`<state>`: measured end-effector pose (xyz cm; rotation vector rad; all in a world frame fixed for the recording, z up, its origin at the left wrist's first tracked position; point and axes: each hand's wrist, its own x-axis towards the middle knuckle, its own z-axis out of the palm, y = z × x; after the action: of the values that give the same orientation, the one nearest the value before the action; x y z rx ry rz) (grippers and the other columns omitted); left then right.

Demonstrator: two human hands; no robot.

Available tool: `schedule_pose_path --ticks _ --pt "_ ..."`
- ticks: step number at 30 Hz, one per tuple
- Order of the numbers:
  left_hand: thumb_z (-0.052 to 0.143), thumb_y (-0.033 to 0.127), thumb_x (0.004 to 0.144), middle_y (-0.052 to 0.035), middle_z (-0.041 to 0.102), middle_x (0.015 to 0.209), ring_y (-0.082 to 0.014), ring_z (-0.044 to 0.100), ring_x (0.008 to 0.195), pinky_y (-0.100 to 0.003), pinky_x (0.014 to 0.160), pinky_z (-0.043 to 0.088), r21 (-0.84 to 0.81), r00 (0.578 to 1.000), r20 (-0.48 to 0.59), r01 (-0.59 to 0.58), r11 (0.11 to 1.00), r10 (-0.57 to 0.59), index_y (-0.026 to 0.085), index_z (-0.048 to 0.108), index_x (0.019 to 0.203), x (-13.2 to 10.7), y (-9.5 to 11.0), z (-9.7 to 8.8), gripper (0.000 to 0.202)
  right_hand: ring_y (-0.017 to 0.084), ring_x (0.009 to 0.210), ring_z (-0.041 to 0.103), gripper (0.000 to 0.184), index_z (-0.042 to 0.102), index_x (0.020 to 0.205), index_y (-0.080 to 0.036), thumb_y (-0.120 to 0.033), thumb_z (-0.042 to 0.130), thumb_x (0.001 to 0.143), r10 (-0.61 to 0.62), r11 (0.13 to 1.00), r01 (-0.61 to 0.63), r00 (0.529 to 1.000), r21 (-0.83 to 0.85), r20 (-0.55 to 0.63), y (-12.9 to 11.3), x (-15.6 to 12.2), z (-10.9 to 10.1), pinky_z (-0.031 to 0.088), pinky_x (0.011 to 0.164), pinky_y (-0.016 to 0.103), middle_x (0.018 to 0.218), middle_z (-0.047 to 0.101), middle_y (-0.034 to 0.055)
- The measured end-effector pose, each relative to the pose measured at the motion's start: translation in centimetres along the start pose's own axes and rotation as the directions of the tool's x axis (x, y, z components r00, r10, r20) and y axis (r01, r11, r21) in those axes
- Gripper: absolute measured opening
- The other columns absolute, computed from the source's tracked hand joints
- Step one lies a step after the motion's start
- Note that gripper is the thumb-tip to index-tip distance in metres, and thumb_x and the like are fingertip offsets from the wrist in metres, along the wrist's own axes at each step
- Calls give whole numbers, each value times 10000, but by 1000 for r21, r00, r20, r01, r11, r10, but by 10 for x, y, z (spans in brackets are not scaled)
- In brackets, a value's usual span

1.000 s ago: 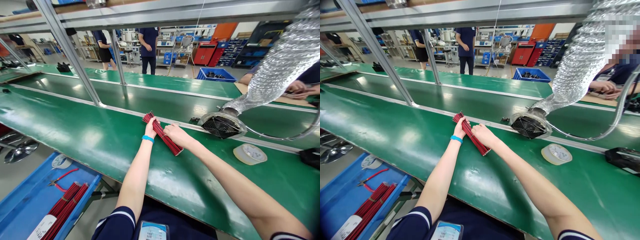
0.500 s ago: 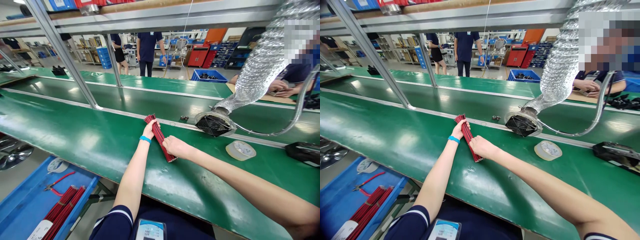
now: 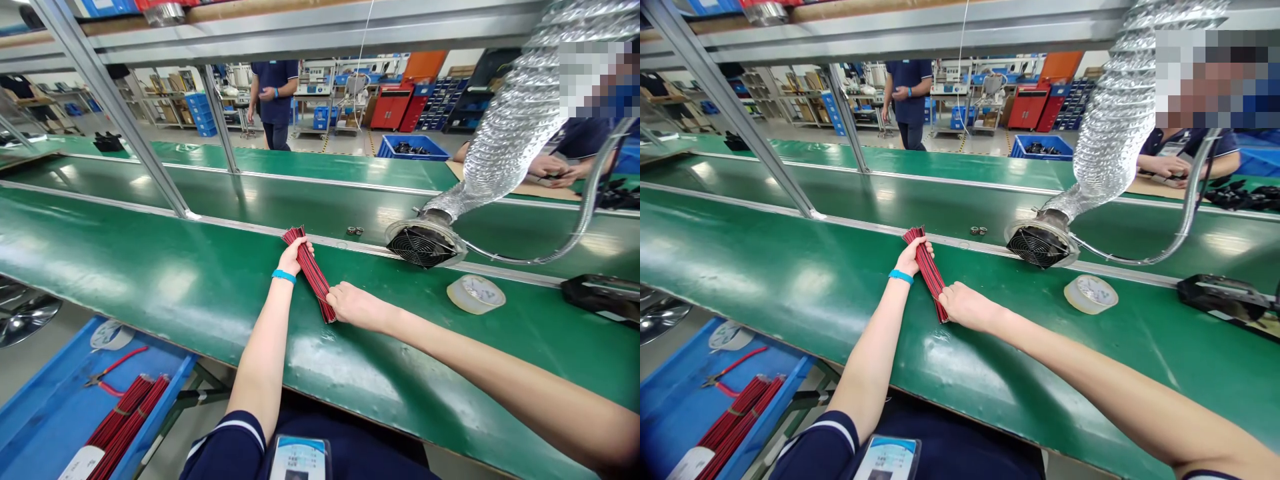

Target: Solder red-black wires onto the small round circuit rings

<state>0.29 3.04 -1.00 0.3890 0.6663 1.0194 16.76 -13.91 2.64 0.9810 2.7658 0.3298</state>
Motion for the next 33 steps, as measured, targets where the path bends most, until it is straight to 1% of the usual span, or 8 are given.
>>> schedule_pose_path --ticks 9,13,15,19,23,26,28,33 --pt "692 160 921 31 599 621 -104 578 504 -263 566 473 -29 1000 -17 -12 999 11 184 565 762 -1 6 -2 204 241 812 601 184 603 944 -145 -50 446 956 -14 1000 14 998 2 -55 -15 -21 3 380 750 362 878 666 113" --pt "635 186 961 67 546 583 -73 552 481 -235 577 466 -105 986 -87 -149 983 140 203 505 724 -3 28 -16 271 201 729 537 163 566 880 -187 -58 473 919 -51 983 72 991 168 -126 -49 -59 11 403 753 346 828 631 59" --pt "639 199 962 80 539 583 -58 547 481 -218 582 461 -138 968 -128 -231 963 214 207 492 721 -3 37 -23 282 175 707 509 194 532 852 -206 -43 451 922 35 954 13 987 298 -156 -54 -76 14 411 765 324 825 611 31" --pt "689 180 924 64 572 602 -76 563 497 -235 576 457 -131 964 -138 -246 960 228 197 539 738 1 32 -22 239 197 709 519 203 519 838 -215 -94 422 968 366 881 -292 919 371 -145 -6 -76 15 390 712 335 802 602 51" --pt "686 172 920 49 586 606 -91 576 504 -253 578 464 -86 972 -127 -207 974 196 190 557 734 3 20 -13 228 238 834 600 156 574 948 -168 -132 433 1005 650 724 -604 759 333 -37 72 -27 18 406 777 346 949 660 129" --pt "677 174 926 54 583 600 -85 576 505 -246 576 466 -66 969 -137 -215 974 204 191 548 726 3 20 -13 238 270 942 626 225 589 1063 -124 -150 366 1051 740 648 -696 672 310 -38 108 17 26 406 829 362 1085 666 180" --pt "676 177 928 55 583 597 -84 574 503 -244 578 469 -60 968 -140 -217 974 207 190 546 728 3 22 -14 239 277 992 627 235 594 1100 -116 -142 366 1053 763 624 -719 645 306 -42 118 42 36 408 854 366 1119 664 187" --pt "686 170 916 47 591 616 -91 581 513 -249 579 470 -73 969 -135 -215 974 204 185 556 744 7 22 -18 216 305 1071 592 230 616 1144 -109 -222 435 1059 758 631 -715 651 300 -43 122 72 64 428 851 370 1158 653 194"
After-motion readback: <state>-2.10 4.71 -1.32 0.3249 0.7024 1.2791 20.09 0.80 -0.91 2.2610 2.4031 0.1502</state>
